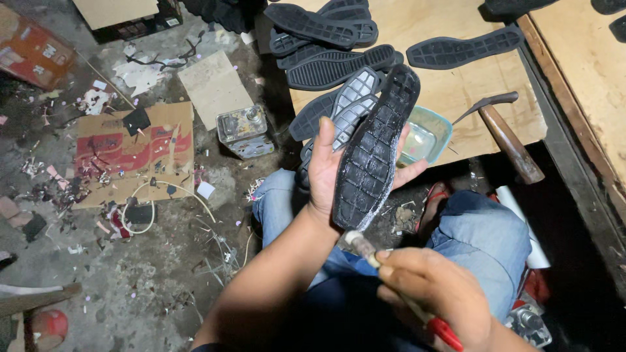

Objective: The person applies a liquid adhesive to the bottom surface of black shoe soles using a brush. They repeatedly dip the brush into a small container and spread the glue across the sole, then place the treated sole on a wooden table among other soles.

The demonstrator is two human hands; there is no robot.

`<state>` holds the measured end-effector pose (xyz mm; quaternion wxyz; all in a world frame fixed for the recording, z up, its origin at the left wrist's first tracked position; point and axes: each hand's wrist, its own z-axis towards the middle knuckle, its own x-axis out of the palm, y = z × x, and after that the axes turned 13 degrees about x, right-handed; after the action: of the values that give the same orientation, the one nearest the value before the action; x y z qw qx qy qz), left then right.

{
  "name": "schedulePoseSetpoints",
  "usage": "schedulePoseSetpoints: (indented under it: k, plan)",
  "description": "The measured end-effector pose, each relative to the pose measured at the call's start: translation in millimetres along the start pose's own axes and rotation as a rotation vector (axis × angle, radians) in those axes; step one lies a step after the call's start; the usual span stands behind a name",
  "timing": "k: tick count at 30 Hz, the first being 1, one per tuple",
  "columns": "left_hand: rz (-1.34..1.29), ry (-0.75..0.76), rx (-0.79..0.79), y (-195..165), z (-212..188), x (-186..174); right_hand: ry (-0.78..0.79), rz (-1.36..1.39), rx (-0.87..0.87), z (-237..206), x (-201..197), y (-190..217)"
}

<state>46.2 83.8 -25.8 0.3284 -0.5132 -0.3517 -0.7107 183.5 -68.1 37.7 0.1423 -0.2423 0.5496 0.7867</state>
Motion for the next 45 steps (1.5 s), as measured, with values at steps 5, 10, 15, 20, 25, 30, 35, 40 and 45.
schedulePoseSetpoints:
  k: [5, 10, 15, 20, 25, 30, 35, 40, 45]
  plan:
    - [0.109, -0.045, -0.025, 5, -6, -3, -0.038, 0.054, -0.101, 2, 5, -2]
    - [0.053, -0.074, -0.060, 12, -9, -6, -0.117, -0.009, -0.085, 8, 6, 2]
    - [-0.064, -0.042, -0.076, 17, -17, 2, -0.113, 0.209, -0.075, 12, 9, 12]
    - [0.439, -0.049, -0.161, 18, -31, 19, -0.220, 0.060, 0.079, 16, -12, -11]
    - [0.221, -0.052, -0.268, 13, -52, 33, -0.612, 0.210, 0.287, 31, -44, -45]
    - [0.075, -0.072, -0.309, 3, -67, 35, -0.670, 0.294, 0.326, 21, -48, -42]
    - [0.152, -0.023, -0.375, -4, -77, 35, -0.588, 0.212, 0.396, 19, -45, -54]
    - [0.122, -0.029, -0.334, -12, -80, 37, -0.695, 0.349, 0.309, 20, -58, -54]
    - [0.177, -0.040, -0.310, -16, -81, 32, -0.438, -0.126, 0.111, 14, -27, -33]
